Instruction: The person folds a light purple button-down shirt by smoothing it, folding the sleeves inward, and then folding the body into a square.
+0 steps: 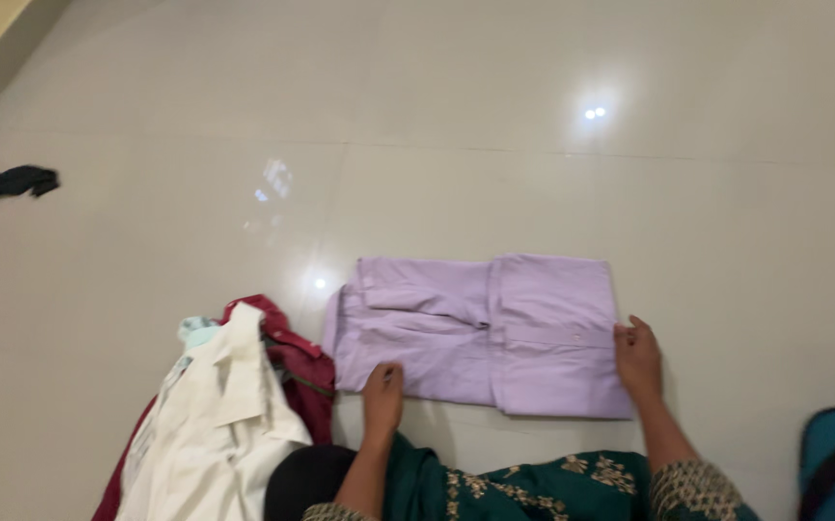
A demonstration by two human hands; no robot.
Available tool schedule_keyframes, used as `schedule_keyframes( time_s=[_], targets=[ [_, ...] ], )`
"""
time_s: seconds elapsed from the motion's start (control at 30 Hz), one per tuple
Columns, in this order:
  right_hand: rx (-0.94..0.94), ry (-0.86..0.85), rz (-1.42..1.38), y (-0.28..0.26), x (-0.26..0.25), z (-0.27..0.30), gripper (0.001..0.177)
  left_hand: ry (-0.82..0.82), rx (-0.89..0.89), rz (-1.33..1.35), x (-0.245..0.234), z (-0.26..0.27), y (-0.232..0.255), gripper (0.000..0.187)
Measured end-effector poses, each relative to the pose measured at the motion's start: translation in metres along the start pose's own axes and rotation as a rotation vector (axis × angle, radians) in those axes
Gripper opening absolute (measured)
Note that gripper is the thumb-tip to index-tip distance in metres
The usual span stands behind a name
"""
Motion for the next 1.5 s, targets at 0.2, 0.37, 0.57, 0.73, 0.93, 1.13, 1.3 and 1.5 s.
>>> schedule_keyframes(
  time_s=[0.2, 0.37, 0.57, 0.73, 0.93, 1.13, 1.3, 1.5],
  targets=[
    [0.249, -0.248, 0.146, -0.012, -0.005, -0.031, 0.075, -0.056, 0.221, 0.148, 0.026, -0.019, 0.062, 0.022],
    [0.298, -0.332, 0.107, -0.019, -0.017, -0.024, 0.063, -0.07, 0.092, 0.2, 0.022, -0.024, 0.061, 0.023],
    [0.305, -0.201, 0.285, -0.02, -0.08, -0.032, 0.058, -0.092, 0.051, 0.22, 0.028, -0.023, 0.06, 0.021],
    [0.079, -0.088, 0.408, -0.042, -0.126, -0.047, 0.056, -0.1, 0.032, 0.243, 0.027, -0.023, 0.067, 0.021],
    [-0.005, -0.177, 0.296, -0.116, -0.107, -0.06, 0.059, -0.101, 0.02, 0.297, 0.037, -0.028, 0.058, 0.023],
    [-0.148, -0.274, 0.187, -0.238, -0.006, 0.001, 0.04, -0.355, -0.21, 0.544, 0.066, -0.038, 0.032, 0.05],
    [-0.195, -0.437, -0.01, -0.31, 0.078, 0.077, 0.043, -0.469, -0.485, 0.842, 0.079, -0.043, 0.014, 0.068],
    [-0.012, -0.498, -0.25, -0.231, 0.091, 0.082, 0.041, -0.334, -0.412, 0.512, 0.071, -0.044, 0.007, 0.068]
  ],
)
Point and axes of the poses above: each hand's wrist, its own z-axis away from the middle knuckle, its own x-axis out of the palm, y = z × x, the point moved 4 cm from there along -z, towards the middle knuckle
